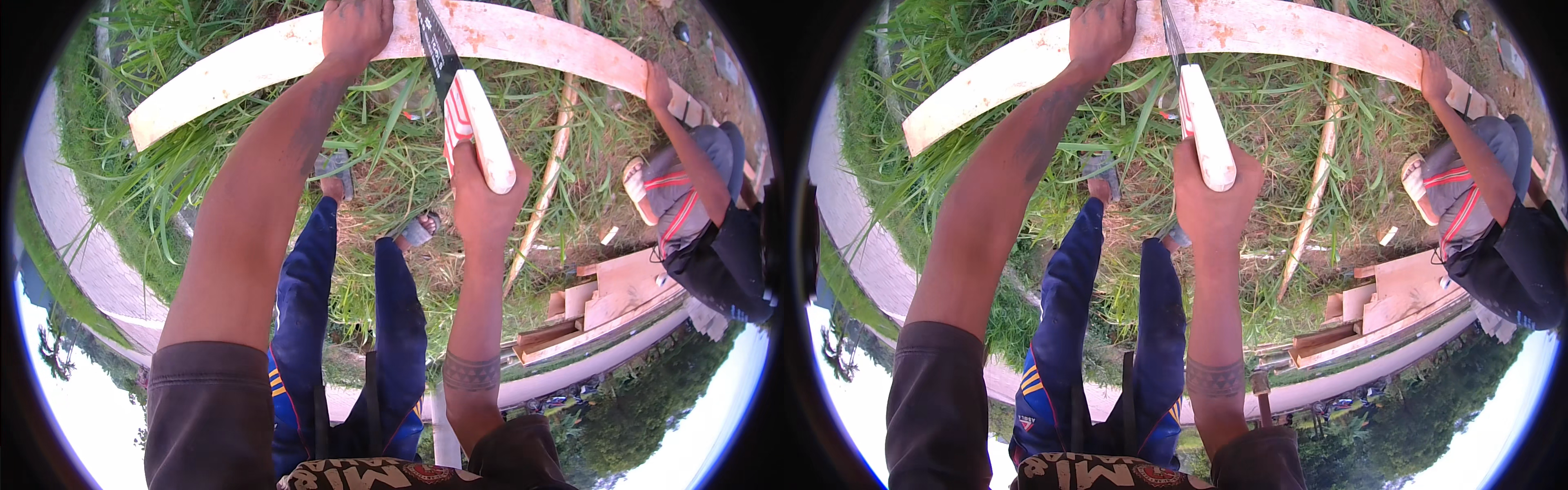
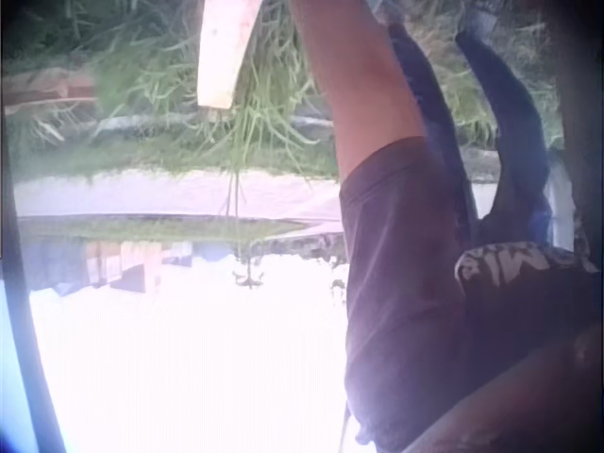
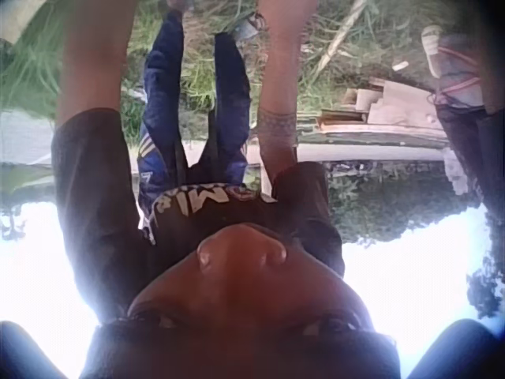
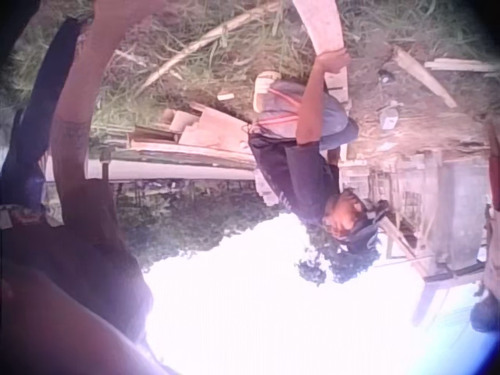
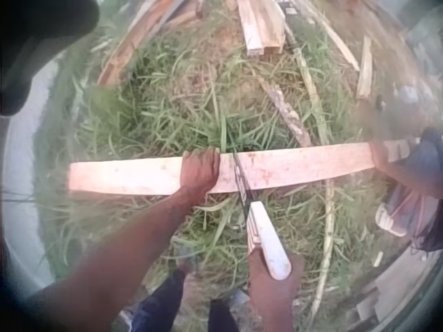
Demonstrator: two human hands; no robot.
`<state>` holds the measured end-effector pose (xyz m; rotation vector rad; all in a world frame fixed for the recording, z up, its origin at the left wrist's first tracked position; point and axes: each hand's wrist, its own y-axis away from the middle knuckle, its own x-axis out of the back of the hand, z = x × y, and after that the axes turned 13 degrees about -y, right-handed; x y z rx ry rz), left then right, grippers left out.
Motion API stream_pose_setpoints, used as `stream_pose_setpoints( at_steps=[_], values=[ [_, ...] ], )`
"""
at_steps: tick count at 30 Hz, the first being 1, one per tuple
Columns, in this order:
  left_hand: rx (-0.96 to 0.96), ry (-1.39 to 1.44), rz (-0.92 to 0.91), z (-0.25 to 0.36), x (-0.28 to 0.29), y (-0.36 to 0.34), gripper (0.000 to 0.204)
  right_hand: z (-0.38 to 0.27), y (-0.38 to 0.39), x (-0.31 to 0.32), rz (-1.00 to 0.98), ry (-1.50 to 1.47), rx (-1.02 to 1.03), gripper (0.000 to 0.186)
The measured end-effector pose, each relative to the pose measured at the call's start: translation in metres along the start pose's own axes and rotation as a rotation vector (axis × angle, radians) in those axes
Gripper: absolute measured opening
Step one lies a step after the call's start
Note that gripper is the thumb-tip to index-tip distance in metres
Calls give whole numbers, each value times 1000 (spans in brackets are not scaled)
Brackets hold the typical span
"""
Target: The person measures a long wooden plank with a tape measure and marks it with a pencil. They then use a hand saw to cut the plank along the marked line while another person holds the wood steady.
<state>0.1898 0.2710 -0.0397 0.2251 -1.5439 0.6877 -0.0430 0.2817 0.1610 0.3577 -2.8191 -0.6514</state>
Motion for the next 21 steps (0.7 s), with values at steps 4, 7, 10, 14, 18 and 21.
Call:
stream_pose_setpoints(
  at_steps=[4, 7, 10, 14, 18, 21],
  values=[
    [46, 27, -145, -4, 9, 9, 20, 12, 74, 30, -104, 22, -79, 16],
    [73, 33, -9, -3, 4, 17, 21, -11, 164, 89, -126, 185, -109, 2],
    [103, 18, -114, 2, 20, 20, 23, -23, 158, 83, -66, 172, -77, 2],
    [89, -6, -149, 1, 5, 4, 26, 35, 8, -2, -81, 43, 1, 18],
    [88, 37, -205, 7, 19, 1, 26, 23, 35, 10, -90, 59, -37, 11],
    [62, -6, -56, 1, 4, 5, 23, 10, 132, 81, -85, 127, -82, 3]
  ],
)
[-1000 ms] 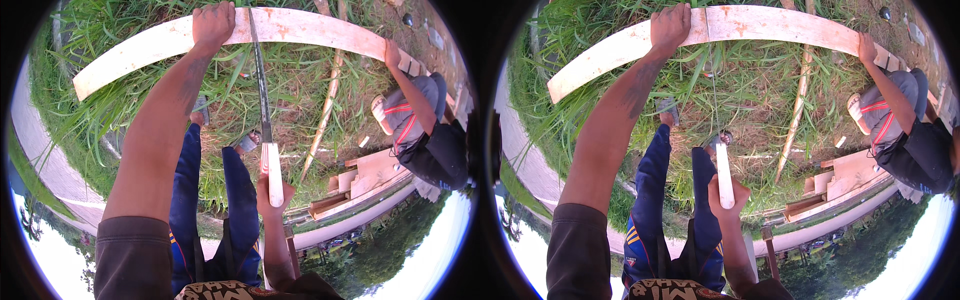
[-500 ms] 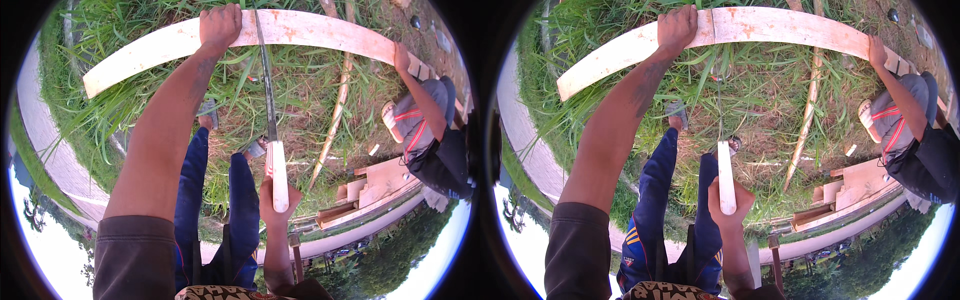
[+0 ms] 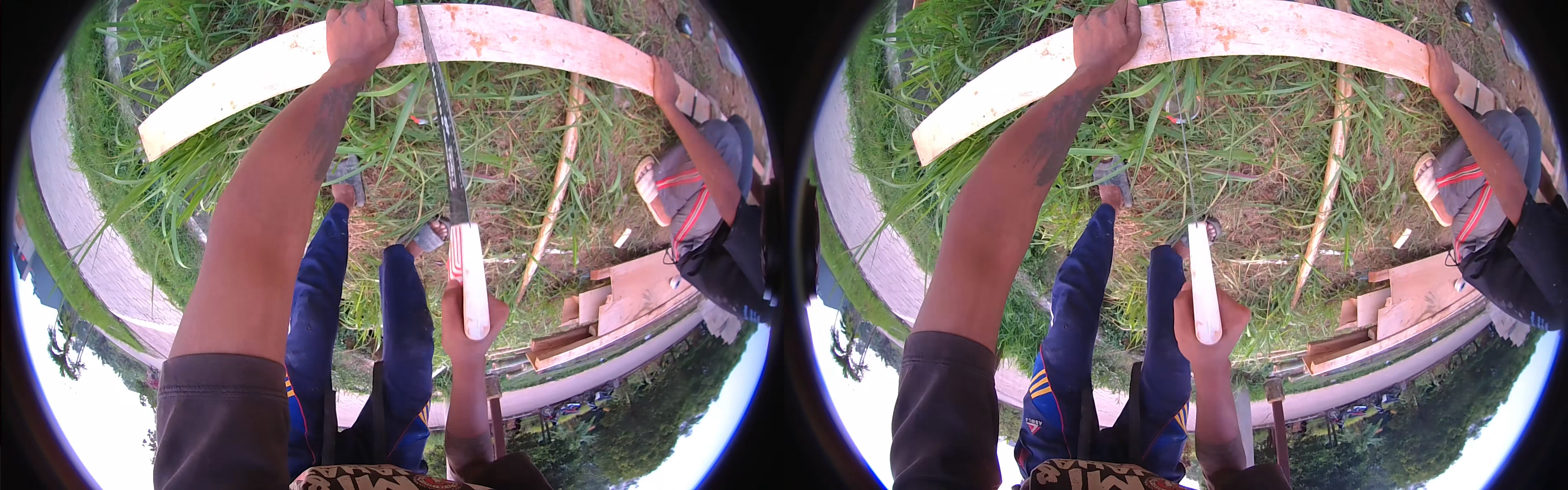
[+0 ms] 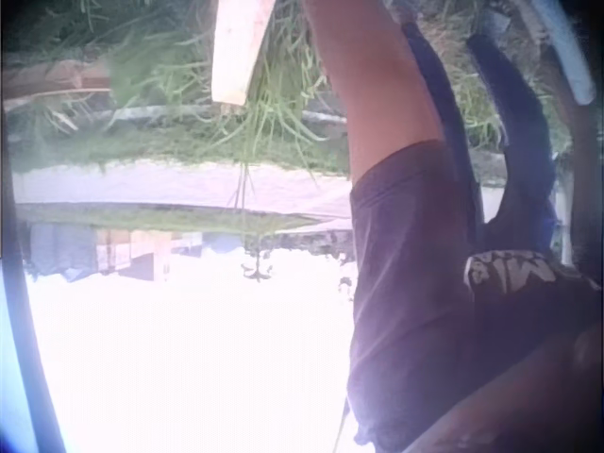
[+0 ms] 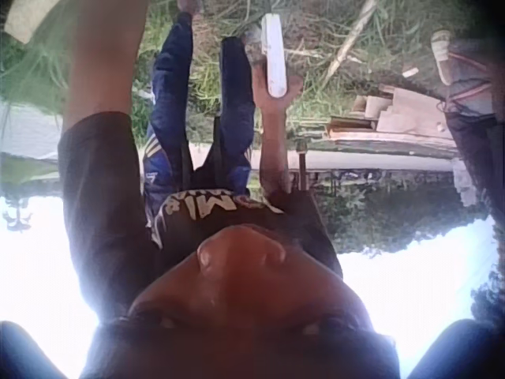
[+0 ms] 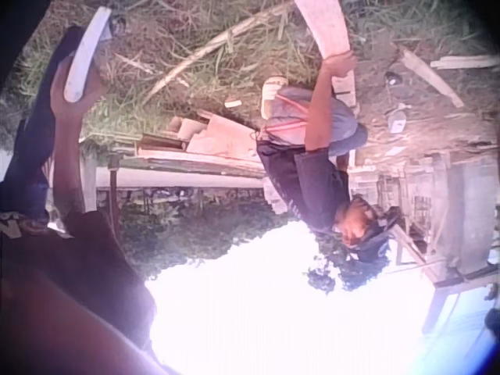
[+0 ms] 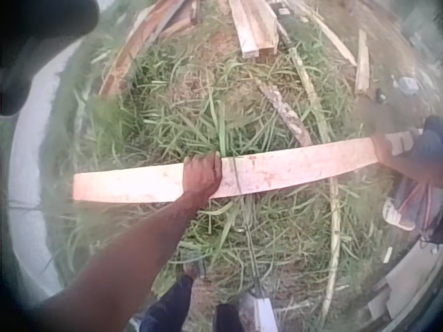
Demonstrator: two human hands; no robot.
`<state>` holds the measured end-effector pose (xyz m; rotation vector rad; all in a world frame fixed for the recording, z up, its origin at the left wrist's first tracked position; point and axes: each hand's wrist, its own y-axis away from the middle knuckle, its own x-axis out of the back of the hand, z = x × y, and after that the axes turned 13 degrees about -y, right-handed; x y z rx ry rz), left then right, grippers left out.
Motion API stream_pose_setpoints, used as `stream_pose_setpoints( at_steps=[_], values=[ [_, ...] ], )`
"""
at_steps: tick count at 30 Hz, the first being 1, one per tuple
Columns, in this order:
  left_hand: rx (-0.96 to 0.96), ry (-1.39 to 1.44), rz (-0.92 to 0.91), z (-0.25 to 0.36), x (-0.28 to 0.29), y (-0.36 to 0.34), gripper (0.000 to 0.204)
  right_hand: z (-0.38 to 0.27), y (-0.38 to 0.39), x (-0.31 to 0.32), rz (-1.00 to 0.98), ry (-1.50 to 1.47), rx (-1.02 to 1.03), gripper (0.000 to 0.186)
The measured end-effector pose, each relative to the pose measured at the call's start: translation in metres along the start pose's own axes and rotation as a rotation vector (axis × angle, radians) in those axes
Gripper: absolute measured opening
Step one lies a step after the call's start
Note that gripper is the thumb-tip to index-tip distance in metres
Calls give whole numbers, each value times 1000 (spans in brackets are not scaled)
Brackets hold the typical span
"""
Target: The person measures a long wooden plank with a tape measure and marks it with a pencil. They then use a hand saw to cut the plank along the marked line while another person holds the wood steady.
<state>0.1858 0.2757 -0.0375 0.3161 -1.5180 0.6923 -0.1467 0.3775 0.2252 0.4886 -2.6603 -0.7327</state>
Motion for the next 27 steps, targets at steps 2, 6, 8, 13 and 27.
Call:
stream_pose_setpoints(
  at_steps=[2, 6, 8, 13, 27],
  values=[
    [-20, -60, 58, -5, 1, 11, 21, -5, 34, 27, -75, 79, 16, 6],
    [6, -46, 37, -1, 0, -4, 22, -4, -42, -22, -18, -7, 126, 7],
    [0, -119, 10, 1, 0, 5, 31, 5, -121, -71, -18, -112, 115, 15],
    [-75, -129, -109, -2, 17, 3, 34, 29, -78, -49, -32, -81, 69, 12],
    [-100, -71, -221, 2, 19, -4, 32, 15, -86, -52, -16, -193, 4, 9]
  ],
)
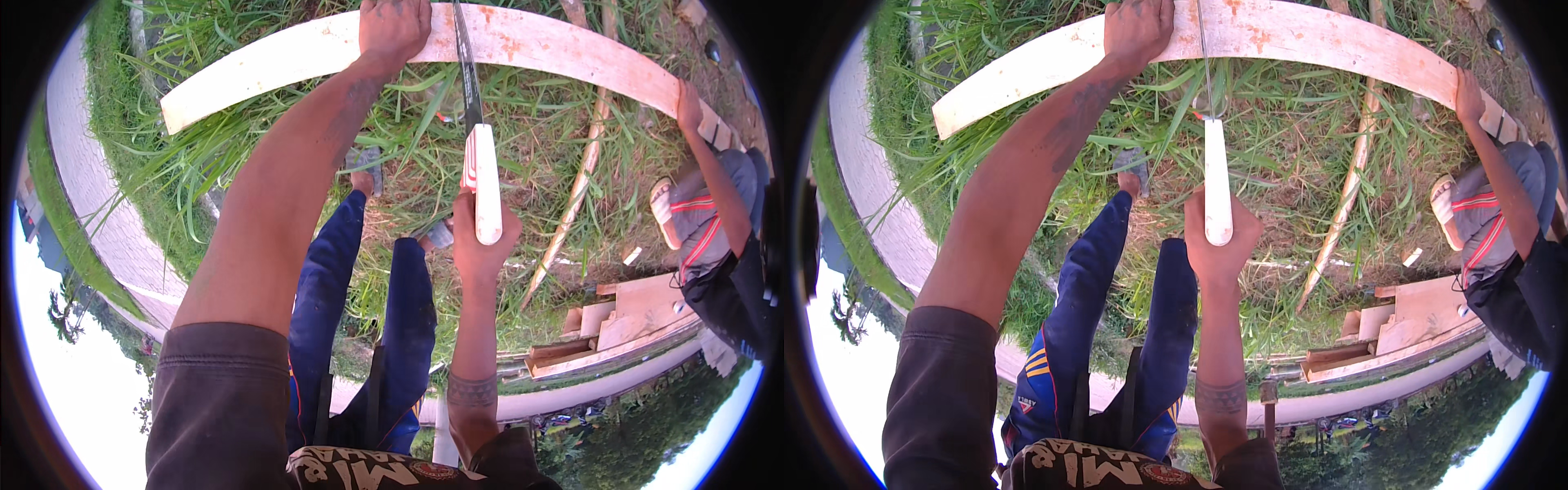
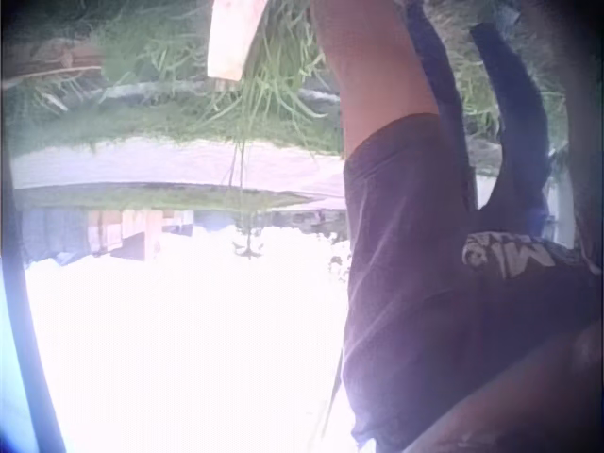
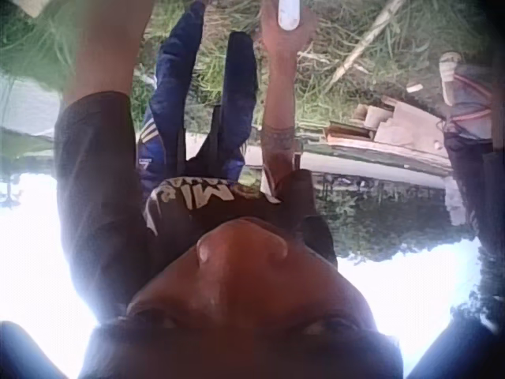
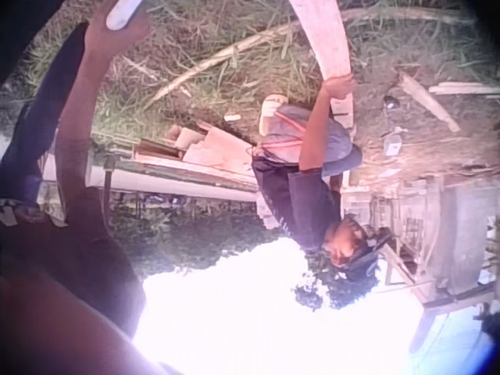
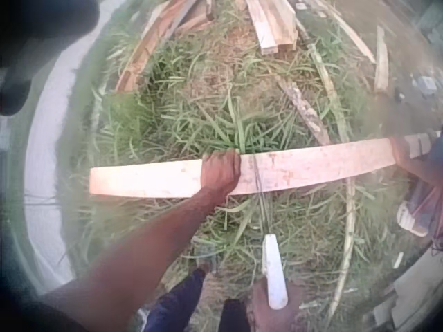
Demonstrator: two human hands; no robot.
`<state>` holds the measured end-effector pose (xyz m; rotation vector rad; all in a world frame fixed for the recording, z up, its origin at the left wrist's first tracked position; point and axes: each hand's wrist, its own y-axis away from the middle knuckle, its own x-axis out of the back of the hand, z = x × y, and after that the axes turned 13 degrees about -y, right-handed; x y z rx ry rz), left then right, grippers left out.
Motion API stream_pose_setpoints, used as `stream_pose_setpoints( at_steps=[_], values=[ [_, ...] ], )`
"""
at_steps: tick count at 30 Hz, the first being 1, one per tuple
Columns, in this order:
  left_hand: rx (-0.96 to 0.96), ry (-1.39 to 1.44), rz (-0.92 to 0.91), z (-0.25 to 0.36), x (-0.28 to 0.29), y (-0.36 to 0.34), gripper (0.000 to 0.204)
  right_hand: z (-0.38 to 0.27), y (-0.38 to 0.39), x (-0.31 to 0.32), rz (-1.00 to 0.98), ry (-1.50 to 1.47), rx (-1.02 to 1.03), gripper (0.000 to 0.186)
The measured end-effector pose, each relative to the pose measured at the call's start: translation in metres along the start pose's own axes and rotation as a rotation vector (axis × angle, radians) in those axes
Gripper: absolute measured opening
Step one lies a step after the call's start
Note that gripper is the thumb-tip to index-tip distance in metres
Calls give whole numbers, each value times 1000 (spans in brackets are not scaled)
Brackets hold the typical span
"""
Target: The person measures a long wooden plank with a tape measure and marks it with a pencil. They then use a hand saw to cut the plank along the marked line while another person holds the wood steady.
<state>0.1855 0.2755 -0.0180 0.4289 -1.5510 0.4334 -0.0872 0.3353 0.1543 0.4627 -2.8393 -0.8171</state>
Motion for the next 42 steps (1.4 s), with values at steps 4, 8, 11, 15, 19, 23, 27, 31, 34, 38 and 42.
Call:
stream_pose_setpoints(
  at_steps=[4, 8, 11, 15, 19, 23, 27, 31, 34, 38, 42],
  values=[
    [249, -112, 283, 6, -25, 0, 41, -20, 102, 48, -18, 304, 78, 4],
    [288, 74, -40, -5, -15, 4, 50, -29, 131, 70, -35, 335, 18, 5],
    [210, 61, 189, -4, -25, 0, 28, -5, 22, 24, 21, 176, 152, 14],
    [210, 11, -72, -2, -6, -9, 37, -13, -15, 5, -4, 94, 75, 16],
    [203, 70, -18, -14, -22, -11, 49, -28, 87, 40, 29, 221, 81, 6],
    [240, 10, -182, -26, -21, -4, 51, -57, 135, 71, -48, 339, -22, 4],
    [213, 39, -69, -13, -27, -18, 45, -28, -29, -5, 74, 103, 60, 16],
    [176, 62, -131, -3, -22, 26, 48, -26, 19, 9, 14, 173, 27, 15],
    [194, -5, -37, -16, -34, -19, 49, -27, 78, 31, 9, 188, 81, 3],
    [222, -49, -1, -22, -40, 10, 46, -43, 137, 66, 1, 331, 36, 2],
    [202, -37, -7, -16, -32, -13, 42, 1, 25, 16, 18, 96, 147, 9]
  ],
)
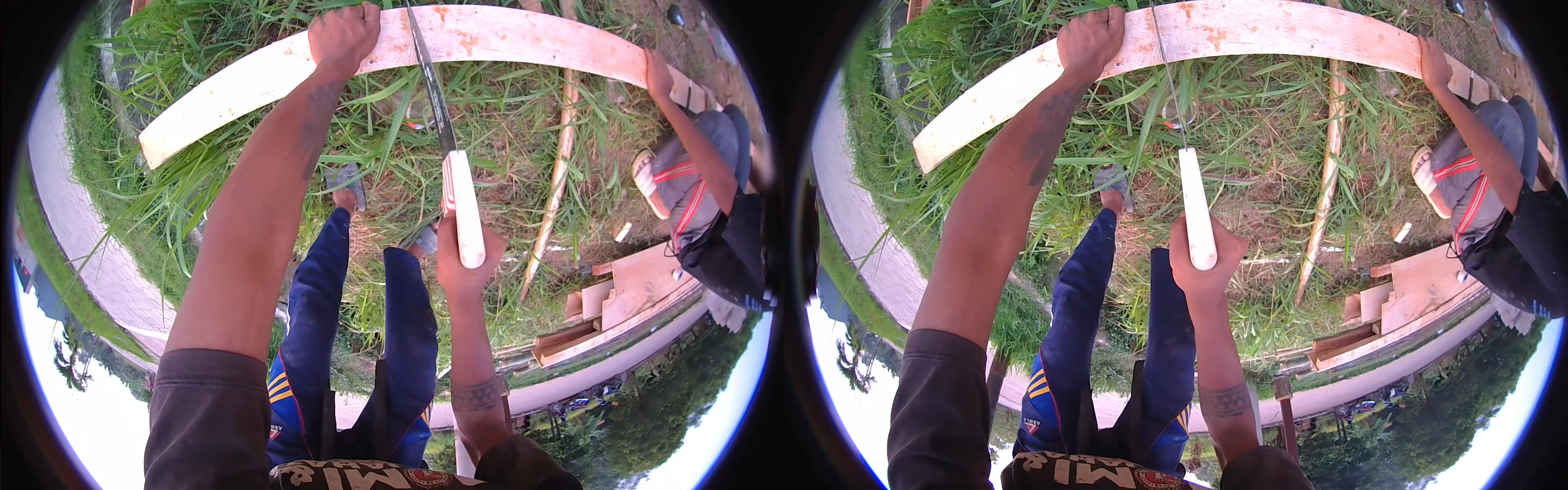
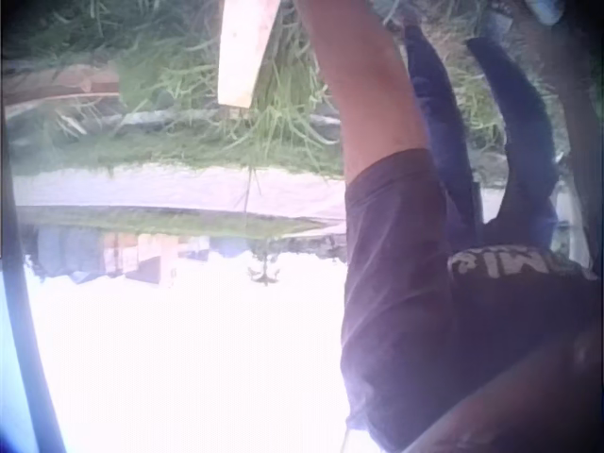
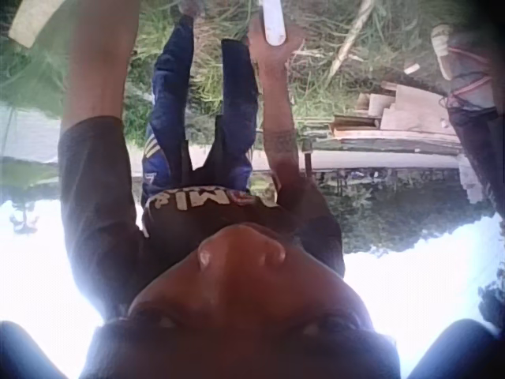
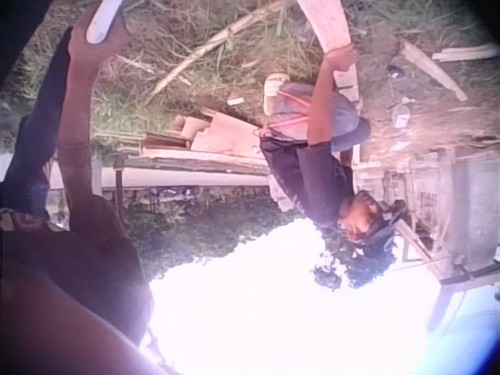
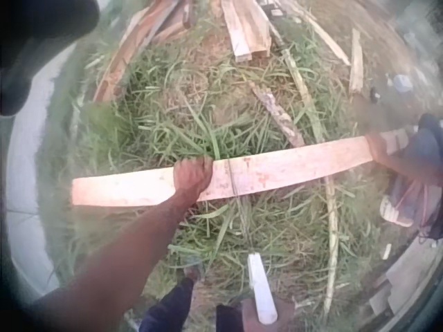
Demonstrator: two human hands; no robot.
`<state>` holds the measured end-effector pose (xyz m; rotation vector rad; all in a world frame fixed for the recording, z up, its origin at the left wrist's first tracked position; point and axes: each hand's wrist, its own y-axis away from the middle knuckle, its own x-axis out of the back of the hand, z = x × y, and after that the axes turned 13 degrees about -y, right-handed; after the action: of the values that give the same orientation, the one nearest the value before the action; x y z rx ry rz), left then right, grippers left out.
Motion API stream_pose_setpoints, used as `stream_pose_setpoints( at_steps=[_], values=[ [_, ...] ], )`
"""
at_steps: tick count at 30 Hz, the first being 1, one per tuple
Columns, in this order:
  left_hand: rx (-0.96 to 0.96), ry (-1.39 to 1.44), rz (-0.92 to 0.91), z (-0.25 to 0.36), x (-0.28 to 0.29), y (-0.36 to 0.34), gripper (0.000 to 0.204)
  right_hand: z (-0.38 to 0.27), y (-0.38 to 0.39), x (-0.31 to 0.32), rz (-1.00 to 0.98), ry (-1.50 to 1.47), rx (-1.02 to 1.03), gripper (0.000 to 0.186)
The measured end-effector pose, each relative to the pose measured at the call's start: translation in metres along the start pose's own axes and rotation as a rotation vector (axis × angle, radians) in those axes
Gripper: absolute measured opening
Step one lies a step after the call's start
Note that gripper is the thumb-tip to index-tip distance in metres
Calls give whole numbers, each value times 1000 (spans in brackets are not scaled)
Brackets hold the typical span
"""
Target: The person measures a long wooden plank with a tape measure and marks it with a pencil. They then use a hand saw to cut the plank along the marked line while another person holds the wood steady.
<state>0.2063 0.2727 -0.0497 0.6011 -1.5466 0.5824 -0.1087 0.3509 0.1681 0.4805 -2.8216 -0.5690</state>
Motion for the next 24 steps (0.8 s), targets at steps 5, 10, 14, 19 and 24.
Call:
stream_pose_setpoints(
  at_steps=[5, 10, 14, 19, 24],
  values=[
    [-192, -161, 73, -19, -18, 5, 40, 3, -14, -13, -53, 27, -100, 9],
    [47, 49, -177, -1, 21, 3, 59, 7, 110, 66, -14, 180, 13, 3],
    [-110, -79, -109, -4, 26, 8, 42, 11, 66, 30, -22, 139, 138, 3],
    [-28, -32, -196, -3, 28, 1, 40, 27, -31, -28, 8, -4, 0, 8],
    [-10, 26, -174, -2, 29, 3, 50, 38, 24, -21, 35, 115, 53, 3]
  ],
)
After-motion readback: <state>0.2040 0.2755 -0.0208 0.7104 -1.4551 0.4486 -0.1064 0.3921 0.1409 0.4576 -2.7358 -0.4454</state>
